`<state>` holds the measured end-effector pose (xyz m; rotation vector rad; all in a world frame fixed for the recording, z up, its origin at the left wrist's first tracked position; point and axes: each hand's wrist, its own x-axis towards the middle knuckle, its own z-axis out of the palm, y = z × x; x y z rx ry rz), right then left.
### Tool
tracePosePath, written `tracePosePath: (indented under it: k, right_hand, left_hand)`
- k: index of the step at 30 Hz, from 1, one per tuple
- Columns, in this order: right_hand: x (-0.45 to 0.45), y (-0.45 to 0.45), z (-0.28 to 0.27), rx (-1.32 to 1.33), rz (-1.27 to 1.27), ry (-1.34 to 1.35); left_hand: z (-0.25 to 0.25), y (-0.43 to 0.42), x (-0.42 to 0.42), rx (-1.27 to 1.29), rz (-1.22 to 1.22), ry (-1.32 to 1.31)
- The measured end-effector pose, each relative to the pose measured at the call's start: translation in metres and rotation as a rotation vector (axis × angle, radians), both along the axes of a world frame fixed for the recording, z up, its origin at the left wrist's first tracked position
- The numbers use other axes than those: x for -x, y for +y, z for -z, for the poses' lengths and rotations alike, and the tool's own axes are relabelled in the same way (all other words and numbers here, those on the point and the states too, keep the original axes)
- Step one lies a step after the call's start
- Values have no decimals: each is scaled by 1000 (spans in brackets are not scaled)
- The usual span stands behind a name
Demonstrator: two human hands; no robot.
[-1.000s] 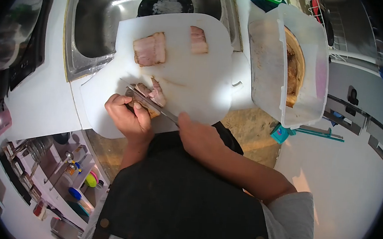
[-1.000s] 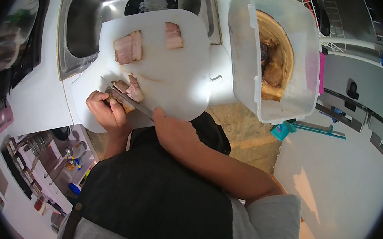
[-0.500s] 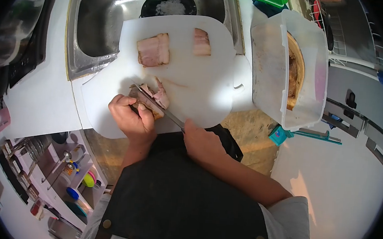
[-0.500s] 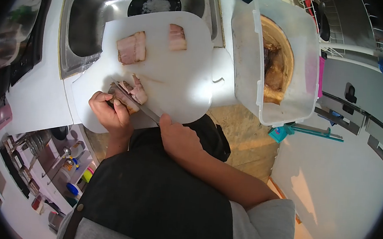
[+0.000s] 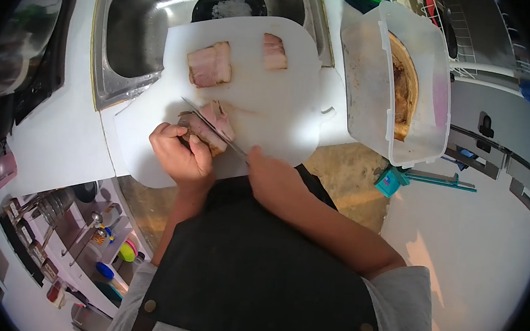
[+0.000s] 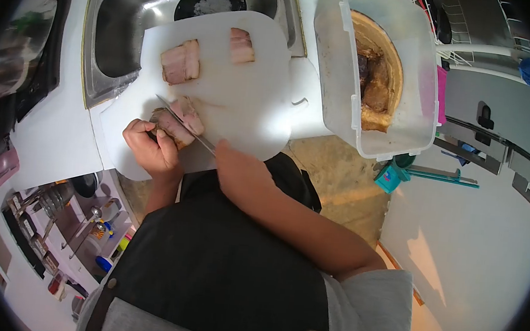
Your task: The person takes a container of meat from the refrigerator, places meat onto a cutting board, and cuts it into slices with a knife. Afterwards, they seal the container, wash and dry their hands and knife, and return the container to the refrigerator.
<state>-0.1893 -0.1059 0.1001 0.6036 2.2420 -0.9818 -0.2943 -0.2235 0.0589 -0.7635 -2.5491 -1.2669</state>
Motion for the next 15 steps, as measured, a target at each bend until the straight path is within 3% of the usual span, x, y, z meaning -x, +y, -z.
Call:
tracePosePath:
  k: [7, 9, 10, 11, 13, 15]
  right_hand:
    - [-5, -1, -8, -43, 31, 11]
    - [-9, 0, -5, -74, 16, 62]
    - [-13, 2, -6, -99, -16, 89]
    - [-16, 4, -6, -127, -48, 116]
    - [-22, 3, 2, -142, -17, 209]
    - [-26, 4, 1, -161, 12, 305]
  left_hand:
    - [-26, -6, 8, 125, 81, -28]
    - [-53, -6, 21, 235, 94, -189]
    - [-67, -2, 36, 251, 256, -144]
    - [-74, 7, 48, 247, 261, -134]
    - [-80, 29, 69, 619, 613, -224]
    - [-72, 51, 83, 748, 739, -341]
